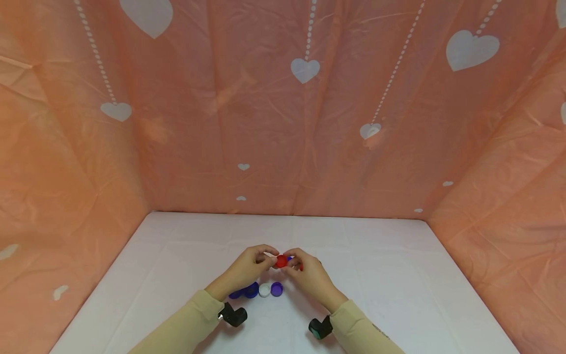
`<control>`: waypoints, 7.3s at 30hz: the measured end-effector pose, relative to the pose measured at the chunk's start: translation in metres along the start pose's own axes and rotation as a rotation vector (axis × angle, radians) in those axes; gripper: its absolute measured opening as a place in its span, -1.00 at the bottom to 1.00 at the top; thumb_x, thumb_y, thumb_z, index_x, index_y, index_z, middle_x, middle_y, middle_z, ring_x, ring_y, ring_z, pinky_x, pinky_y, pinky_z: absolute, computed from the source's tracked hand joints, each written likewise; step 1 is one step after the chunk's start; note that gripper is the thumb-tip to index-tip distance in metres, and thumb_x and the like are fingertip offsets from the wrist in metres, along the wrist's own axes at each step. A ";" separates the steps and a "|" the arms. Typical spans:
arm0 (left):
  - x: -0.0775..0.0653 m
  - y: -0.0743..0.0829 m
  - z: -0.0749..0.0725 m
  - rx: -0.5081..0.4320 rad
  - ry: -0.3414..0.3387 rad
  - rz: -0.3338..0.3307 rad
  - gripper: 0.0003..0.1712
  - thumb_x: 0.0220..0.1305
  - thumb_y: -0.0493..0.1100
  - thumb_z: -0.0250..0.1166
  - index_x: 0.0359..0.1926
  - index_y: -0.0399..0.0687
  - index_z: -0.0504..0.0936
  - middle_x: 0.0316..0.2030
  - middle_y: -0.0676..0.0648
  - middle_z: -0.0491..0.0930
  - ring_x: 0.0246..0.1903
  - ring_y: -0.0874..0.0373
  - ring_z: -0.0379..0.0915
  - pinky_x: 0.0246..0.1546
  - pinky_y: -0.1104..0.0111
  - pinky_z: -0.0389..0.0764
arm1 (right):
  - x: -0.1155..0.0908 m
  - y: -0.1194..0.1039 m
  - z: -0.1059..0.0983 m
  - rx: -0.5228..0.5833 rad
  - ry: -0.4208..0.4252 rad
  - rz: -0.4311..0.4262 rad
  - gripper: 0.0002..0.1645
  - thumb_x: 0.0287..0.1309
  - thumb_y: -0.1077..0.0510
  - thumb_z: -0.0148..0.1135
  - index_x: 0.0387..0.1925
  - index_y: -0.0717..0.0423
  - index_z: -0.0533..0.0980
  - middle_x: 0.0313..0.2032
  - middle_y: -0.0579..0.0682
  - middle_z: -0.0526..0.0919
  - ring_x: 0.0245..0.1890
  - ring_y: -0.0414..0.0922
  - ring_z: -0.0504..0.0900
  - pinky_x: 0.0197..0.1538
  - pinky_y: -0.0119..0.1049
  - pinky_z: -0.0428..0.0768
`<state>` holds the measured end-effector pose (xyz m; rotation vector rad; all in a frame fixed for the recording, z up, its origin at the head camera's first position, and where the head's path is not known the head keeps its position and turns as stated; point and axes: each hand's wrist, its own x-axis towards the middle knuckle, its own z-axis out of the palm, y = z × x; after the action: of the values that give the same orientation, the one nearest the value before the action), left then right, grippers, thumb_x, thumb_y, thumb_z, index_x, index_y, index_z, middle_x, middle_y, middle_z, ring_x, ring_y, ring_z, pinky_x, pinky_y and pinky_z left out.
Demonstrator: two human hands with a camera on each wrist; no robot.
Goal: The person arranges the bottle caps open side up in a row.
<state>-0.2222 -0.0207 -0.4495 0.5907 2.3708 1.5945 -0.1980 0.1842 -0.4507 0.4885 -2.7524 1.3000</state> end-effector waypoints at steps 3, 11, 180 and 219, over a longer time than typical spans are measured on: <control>0.000 -0.001 0.001 0.001 -0.012 0.002 -0.79 0.38 -0.07 0.21 -0.06 -0.01 0.61 -0.32 -0.06 0.70 -0.34 -0.06 0.58 -0.45 0.36 0.49 | -0.001 0.002 0.000 -0.008 -0.007 -0.009 -0.68 0.15 0.19 0.36 -0.04 -0.02 0.54 -0.36 -0.22 0.61 -0.31 -0.22 0.59 -0.18 -0.30 0.56; 0.000 -0.004 0.009 0.047 -0.046 0.010 -0.76 0.22 -0.15 0.37 -0.08 -0.03 0.64 -0.38 0.02 0.69 -0.34 0.14 0.60 -0.28 0.35 0.54 | -0.006 0.008 -0.002 -0.044 -0.038 -0.008 -0.71 0.20 0.10 0.32 -0.03 -0.01 0.55 -0.38 -0.23 0.62 -0.25 -0.18 0.60 -0.17 -0.26 0.55; 0.005 0.012 0.017 0.190 -0.028 -0.049 -0.91 0.22 -0.17 0.36 -0.23 0.01 0.66 -0.45 0.15 0.56 -0.38 0.23 0.47 -0.29 0.31 0.48 | -0.005 0.007 -0.014 -0.196 0.018 -0.053 -0.78 0.06 0.02 0.43 -0.21 -0.11 0.66 -0.36 -0.37 0.60 -0.25 -0.14 0.44 -0.08 -0.11 0.17; -0.006 0.008 0.022 0.128 0.004 -0.026 -0.84 0.29 -0.14 0.31 -0.13 -0.04 0.64 -0.39 0.16 0.58 -0.40 0.24 0.50 -0.44 0.42 0.56 | -0.014 0.010 -0.006 -0.058 0.069 0.060 -0.83 0.18 -0.01 0.33 -0.18 -0.14 0.60 -0.42 -0.38 0.59 -0.17 -0.14 0.42 -0.12 -0.16 0.41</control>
<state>-0.2069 -0.0026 -0.4507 0.5791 2.4867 1.4424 -0.1885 0.1984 -0.4562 0.3520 -2.7590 1.2203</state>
